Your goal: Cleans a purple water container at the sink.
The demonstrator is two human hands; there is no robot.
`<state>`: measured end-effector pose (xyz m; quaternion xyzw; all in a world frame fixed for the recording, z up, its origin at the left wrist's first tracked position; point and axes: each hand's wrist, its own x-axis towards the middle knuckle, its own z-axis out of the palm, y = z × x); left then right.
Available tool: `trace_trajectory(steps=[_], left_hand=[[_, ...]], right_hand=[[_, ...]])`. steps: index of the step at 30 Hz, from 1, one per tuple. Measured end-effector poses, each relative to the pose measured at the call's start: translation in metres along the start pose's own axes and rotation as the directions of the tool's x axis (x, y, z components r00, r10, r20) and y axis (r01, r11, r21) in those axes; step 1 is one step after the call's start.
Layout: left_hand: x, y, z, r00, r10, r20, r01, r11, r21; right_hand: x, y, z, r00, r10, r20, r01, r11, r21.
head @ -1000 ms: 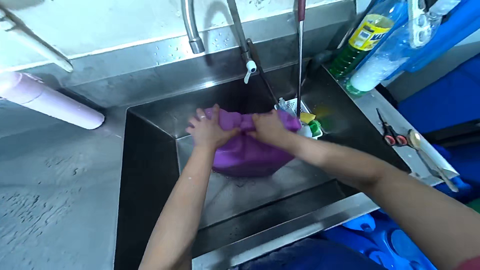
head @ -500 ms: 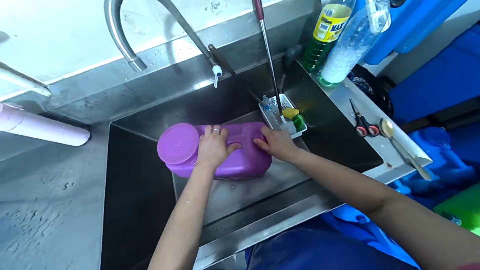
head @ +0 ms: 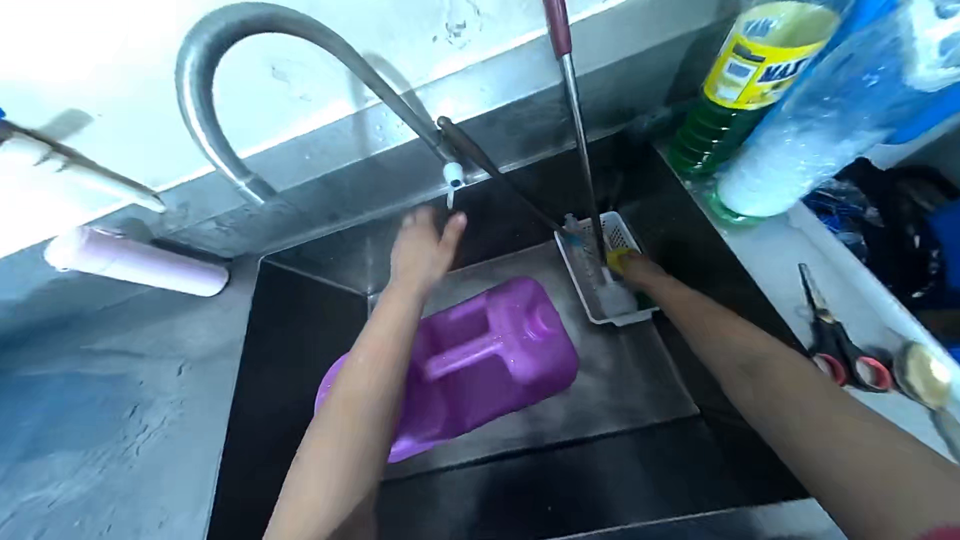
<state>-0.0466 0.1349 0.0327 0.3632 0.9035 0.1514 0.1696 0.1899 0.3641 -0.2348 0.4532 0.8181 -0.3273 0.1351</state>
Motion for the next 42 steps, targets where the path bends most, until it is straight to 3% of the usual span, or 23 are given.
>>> trace_trajectory(steps=[3,4,7,12,14,18,21,23,24,25,27,28,30,33,34,36,38,39,40,42], left_hand=[[0.053,0.030,0.004,0.988,-0.113,-0.103,0.115,0.993,0.015],[0.065,0.037,0.012,0.984,-0.138,-0.108,0.144,0.988,0.048],[0.087,0.053,0.031,0.966,-0.191,-0.173,0.212,0.971,0.109],[0.091,0.060,0.035,0.943,-0.261,-0.208,0.296,0.942,0.158],[0.091,0.061,0.036,0.937,-0.278,-0.211,0.313,0.938,0.153],[0.092,0.061,0.035,0.935,-0.281,-0.216,0.306,0.948,0.088],[0.094,0.055,0.035,0.937,-0.296,-0.187,0.291,0.955,-0.058],[0.098,0.051,0.035,0.940,-0.304,-0.155,0.264,0.936,-0.233],[0.099,0.049,0.036,0.944,-0.307,-0.118,0.250,0.904,-0.347],[0.098,0.048,0.036,0.949,-0.311,-0.058,0.249,0.847,-0.470],[0.087,0.046,0.039,0.951,-0.290,0.102,0.268,0.619,-0.738],[0.075,0.046,0.038,0.952,-0.241,0.186,0.283,0.475,-0.833],[0.054,0.036,0.029,0.978,-0.147,0.149,0.186,0.282,-0.941],[0.032,-0.030,-0.015,0.984,-0.178,0.009,0.033,0.135,-0.990],[0.017,-0.053,-0.031,0.984,-0.175,-0.037,-0.008,0.166,-0.986],[-0.025,-0.088,-0.055,0.988,-0.115,-0.100,-0.037,0.458,-0.888],[-0.069,-0.105,-0.058,0.996,-0.023,-0.081,-0.026,0.832,-0.554],[-0.090,-0.103,-0.052,0.999,0.037,0.004,-0.034,0.948,-0.317],[-0.104,-0.096,-0.038,0.987,0.116,0.107,-0.102,0.987,-0.127],[-0.121,-0.078,0.002,0.918,0.267,0.294,-0.292,0.956,0.044]], right_hand=[[-0.012,0.009,0.032,0.953,0.132,-0.272,-0.086,0.981,0.174],[-0.018,0.011,0.041,0.948,0.171,-0.267,-0.122,0.974,0.191],[-0.019,0.010,0.040,0.972,0.202,-0.122,-0.195,0.978,0.073],[0.027,0.009,0.009,0.999,0.006,0.040,0.003,0.977,-0.211],[0.034,-0.005,0.018,0.992,0.069,0.108,-0.042,0.972,-0.230],[0.037,-0.011,0.022,0.985,0.150,0.087,-0.136,0.980,-0.142],[0.030,-0.008,-0.006,0.975,0.162,-0.149,-0.145,0.982,0.118],[0.002,-0.024,-0.049,0.932,0.142,-0.332,-0.024,0.942,0.335],[-0.020,-0.040,-0.070,0.905,0.073,-0.420,0.105,0.917,0.385],[-0.043,-0.061,-0.086,0.868,-0.046,-0.495,0.261,0.890,0.374],[-0.080,-0.117,-0.105,0.710,-0.378,-0.595,0.603,0.762,0.236],[-0.091,-0.150,-0.107,0.604,-0.531,-0.595,0.740,0.651,0.169],[-0.102,-0.222,-0.094,0.421,-0.726,-0.544,0.897,0.424,0.128],[-0.106,-0.310,-0.068,0.357,-0.839,-0.411,0.933,0.298,0.203],[-0.108,-0.333,-0.063,0.370,-0.861,-0.350,0.924,0.301,0.236],[-0.112,-0.369,-0.052,0.429,-0.873,-0.232,0.881,0.349,0.319],[-0.110,-0.392,-0.042,0.529,-0.827,-0.188,0.817,0.438,0.375],[-0.109,-0.401,-0.038,0.599,-0.770,-0.219,0.775,0.489,0.400],[-0.108,-0.408,-0.033,0.659,-0.700,-0.274,0.736,0.526,0.426],[-0.112,-0.417,-0.019,0.677,-0.623,-0.392,0.733,0.519,0.440]])
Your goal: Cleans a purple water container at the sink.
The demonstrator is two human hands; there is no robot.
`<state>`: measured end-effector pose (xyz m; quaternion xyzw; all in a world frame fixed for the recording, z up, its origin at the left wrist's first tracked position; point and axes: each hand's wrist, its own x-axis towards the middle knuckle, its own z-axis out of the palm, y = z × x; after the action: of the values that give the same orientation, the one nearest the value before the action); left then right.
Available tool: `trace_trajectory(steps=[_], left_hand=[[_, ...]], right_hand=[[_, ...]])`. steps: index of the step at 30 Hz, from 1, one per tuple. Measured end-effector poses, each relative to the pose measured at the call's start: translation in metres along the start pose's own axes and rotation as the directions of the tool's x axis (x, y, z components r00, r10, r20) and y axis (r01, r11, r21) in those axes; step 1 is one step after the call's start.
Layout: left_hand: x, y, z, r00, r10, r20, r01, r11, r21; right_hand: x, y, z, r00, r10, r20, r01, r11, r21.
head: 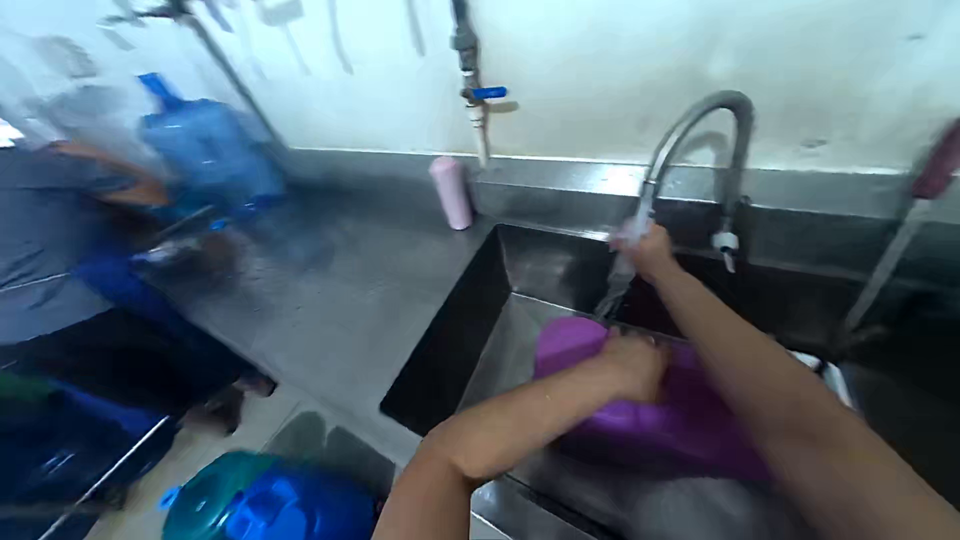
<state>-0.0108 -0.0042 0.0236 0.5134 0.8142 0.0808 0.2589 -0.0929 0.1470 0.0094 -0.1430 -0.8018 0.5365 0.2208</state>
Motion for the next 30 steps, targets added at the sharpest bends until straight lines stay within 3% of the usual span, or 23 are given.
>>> trace_trajectory(steps=[2,4,7,8,10,12,14,17,19,21,23,25,27,28,30], left_hand=[[0.010,0.007,0.024,0.988,0.156,-0.016,-0.153,0.981,0.115],[0.029,-0.004,0.017,0.962,0.252,-0.107,-0.236,0.961,0.147],[0.062,-0.011,-0.011,0.968,0.242,-0.071,-0.226,0.957,0.181],[0.071,-0.013,-0.019,0.972,0.233,-0.036,-0.221,0.955,0.197],[0.082,-0.021,-0.028,0.977,0.208,0.044,-0.213,0.954,0.210],[0.081,-0.034,-0.036,0.981,0.168,0.099,-0.185,0.960,0.211],[0.080,-0.056,-0.043,0.989,0.102,0.107,-0.125,0.964,0.233],[0.076,-0.079,-0.048,0.996,0.067,0.067,-0.082,0.966,0.246],[0.071,-0.083,-0.048,0.993,0.098,0.060,-0.110,0.962,0.249],[0.067,-0.081,-0.041,0.989,0.144,0.039,-0.150,0.954,0.259],[0.069,-0.074,-0.035,0.989,0.146,0.015,-0.144,0.949,0.281],[0.071,-0.068,-0.038,0.996,0.085,0.029,-0.090,0.943,0.321],[0.074,-0.063,-0.040,0.999,0.026,0.023,-0.033,0.938,0.344],[0.075,-0.057,-0.041,1.000,-0.016,0.019,0.009,0.940,0.342],[0.077,-0.028,-0.044,0.998,-0.063,-0.015,0.064,0.954,0.293]], right_hand=[[-0.007,-0.015,0.013,0.999,0.037,0.009,-0.037,0.999,0.009],[-0.008,-0.027,0.016,0.983,0.156,0.094,-0.165,0.982,0.096],[-0.026,-0.030,-0.008,0.963,0.130,0.235,-0.194,0.943,0.270],[-0.033,-0.032,-0.022,0.972,0.109,0.206,-0.164,0.947,0.275],[-0.040,-0.020,-0.053,0.985,0.162,-0.065,-0.154,0.982,0.108],[-0.029,0.014,-0.079,0.923,0.281,-0.264,-0.287,0.958,0.017],[-0.019,0.060,-0.074,0.882,0.371,-0.292,-0.349,0.929,0.127],[-0.023,0.072,-0.076,0.937,0.306,-0.169,-0.287,0.949,0.131],[-0.045,0.035,-0.121,0.968,0.158,-0.195,-0.183,0.976,-0.121],[-0.077,-0.013,-0.206,0.960,-0.006,-0.281,-0.148,0.838,-0.524],[-0.109,-0.036,-0.307,0.887,-0.105,-0.449,-0.316,0.572,-0.757],[-0.142,-0.041,-0.389,0.783,-0.017,-0.622,-0.556,0.429,-0.712],[-0.164,-0.032,-0.422,0.711,0.144,-0.688,-0.680,0.392,-0.620],[-0.168,-0.029,-0.418,0.733,0.170,-0.658,-0.660,0.412,-0.628],[-0.169,-0.037,-0.384,0.866,0.138,-0.481,-0.483,0.484,-0.730]])
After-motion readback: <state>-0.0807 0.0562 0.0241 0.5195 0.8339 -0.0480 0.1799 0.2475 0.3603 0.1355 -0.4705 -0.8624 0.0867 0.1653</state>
